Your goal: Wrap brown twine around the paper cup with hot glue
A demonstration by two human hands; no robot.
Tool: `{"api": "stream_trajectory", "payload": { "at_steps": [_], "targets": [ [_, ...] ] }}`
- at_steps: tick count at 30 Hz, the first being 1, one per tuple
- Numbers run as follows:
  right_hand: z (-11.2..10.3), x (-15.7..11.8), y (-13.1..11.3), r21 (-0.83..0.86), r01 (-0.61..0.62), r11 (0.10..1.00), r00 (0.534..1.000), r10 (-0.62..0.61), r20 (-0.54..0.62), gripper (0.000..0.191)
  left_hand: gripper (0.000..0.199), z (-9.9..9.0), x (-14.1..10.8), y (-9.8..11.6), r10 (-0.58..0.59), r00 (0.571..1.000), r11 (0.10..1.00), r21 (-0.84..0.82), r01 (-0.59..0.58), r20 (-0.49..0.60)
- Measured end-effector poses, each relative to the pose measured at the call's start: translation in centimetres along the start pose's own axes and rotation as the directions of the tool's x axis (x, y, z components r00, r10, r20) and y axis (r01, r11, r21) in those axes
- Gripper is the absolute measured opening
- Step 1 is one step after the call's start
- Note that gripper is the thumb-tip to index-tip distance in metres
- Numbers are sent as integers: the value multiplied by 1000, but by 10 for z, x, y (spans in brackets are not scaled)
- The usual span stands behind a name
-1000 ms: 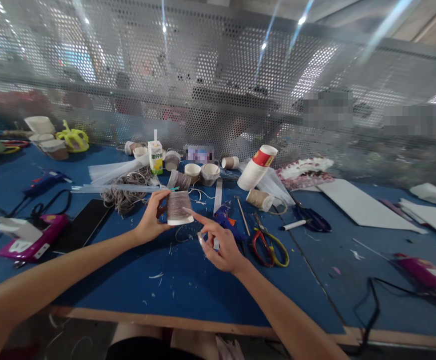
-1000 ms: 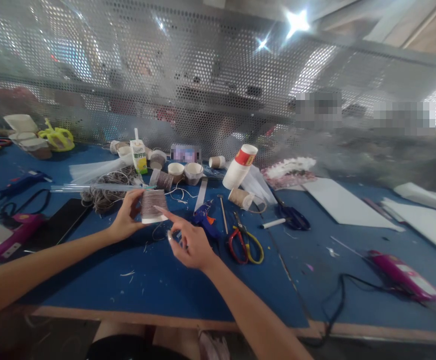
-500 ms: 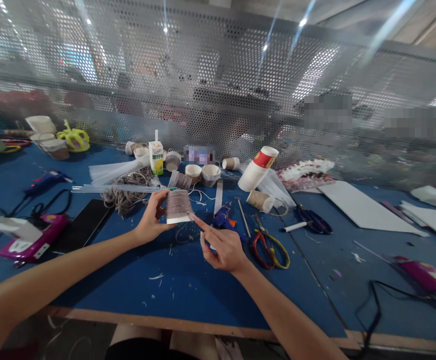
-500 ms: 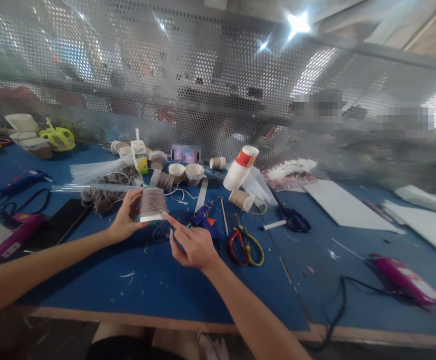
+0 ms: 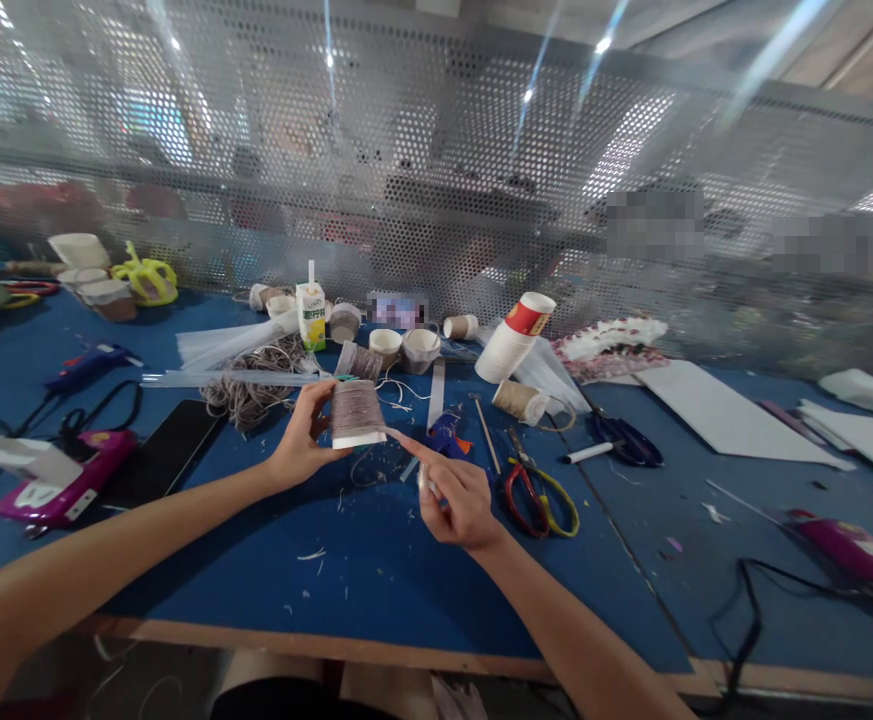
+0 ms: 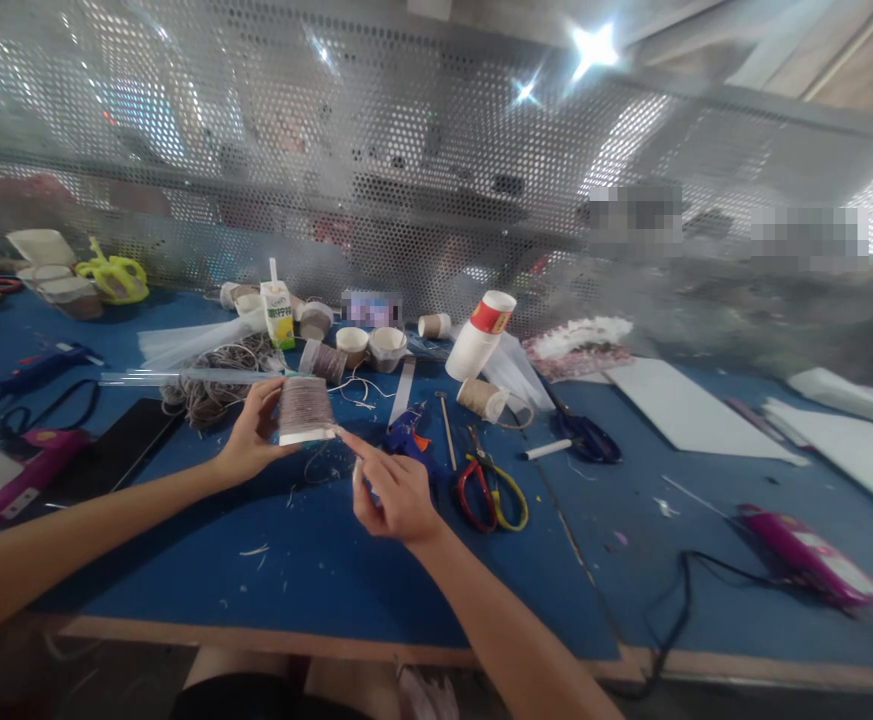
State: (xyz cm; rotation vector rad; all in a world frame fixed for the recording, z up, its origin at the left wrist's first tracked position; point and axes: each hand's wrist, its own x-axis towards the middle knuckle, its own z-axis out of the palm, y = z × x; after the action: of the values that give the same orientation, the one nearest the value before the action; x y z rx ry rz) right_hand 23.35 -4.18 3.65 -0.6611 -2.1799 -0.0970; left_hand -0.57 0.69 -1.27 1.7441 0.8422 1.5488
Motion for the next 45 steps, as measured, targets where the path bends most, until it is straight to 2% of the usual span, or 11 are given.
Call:
{"api": "stream_trajectory", "payload": {
  "at_steps": [3, 8, 17, 23, 26, 32, 38, 40, 41, 44, 45],
  "targets": [
    [-1, 3, -4, 102, -56, 993, 998, 51, 46, 12, 77, 1, 0, 0, -4, 1000, 1000, -1, 4, -10],
    [1, 9, -7, 133, 6, 991, 983, -30, 180, 12, 74, 0, 0, 3, -9, 1000, 1000, 12, 9, -13],
    [0, 8, -4, 77, 57, 995, 998, -54, -30, 20, 74, 0, -1, 1, 9, 1000, 1000, -12, -9, -26],
    [0, 6, -3, 17, 39, 999, 992, -36, -123, 20, 75, 0, -1, -1, 36, 999, 999, -35, -37, -35],
    [-1, 5, -5, 56, -26, 998, 984, 36, -176, 16, 75, 1, 0, 0, 42, 998, 998, -44, -44, -41],
    [-1, 5, -8, 213, -103, 972, 993, 112, -29, 10, 75, 0, 0, 1, 53, 998, 997, -47, -54, -33],
    [0, 0, -8, 154, -129, 980, 988, 141, -68, 21, 74, 0, 0, -1, 70, 997, 997, -28, -71, -23],
    [3, -1, -6, 174, -206, 963, 961, 232, -150, 18, 74, -1, 0, -2, 64, 998, 998, -7, -64, -21],
    [5, 0, -4, 208, -274, 939, 923, 318, -215, 16, 74, -1, 0, -2, 64, 998, 998, 0, -64, -22],
    [10, 2, 2, 386, -423, 820, 725, 562, -399, 6, 74, -1, 0, -2, 81, 997, 997, 5, -81, -8],
    [10, 2, 4, 434, -432, 791, 690, 600, -405, 8, 73, -1, 0, -1, 83, 997, 996, 7, -83, -1]
  ]
}}
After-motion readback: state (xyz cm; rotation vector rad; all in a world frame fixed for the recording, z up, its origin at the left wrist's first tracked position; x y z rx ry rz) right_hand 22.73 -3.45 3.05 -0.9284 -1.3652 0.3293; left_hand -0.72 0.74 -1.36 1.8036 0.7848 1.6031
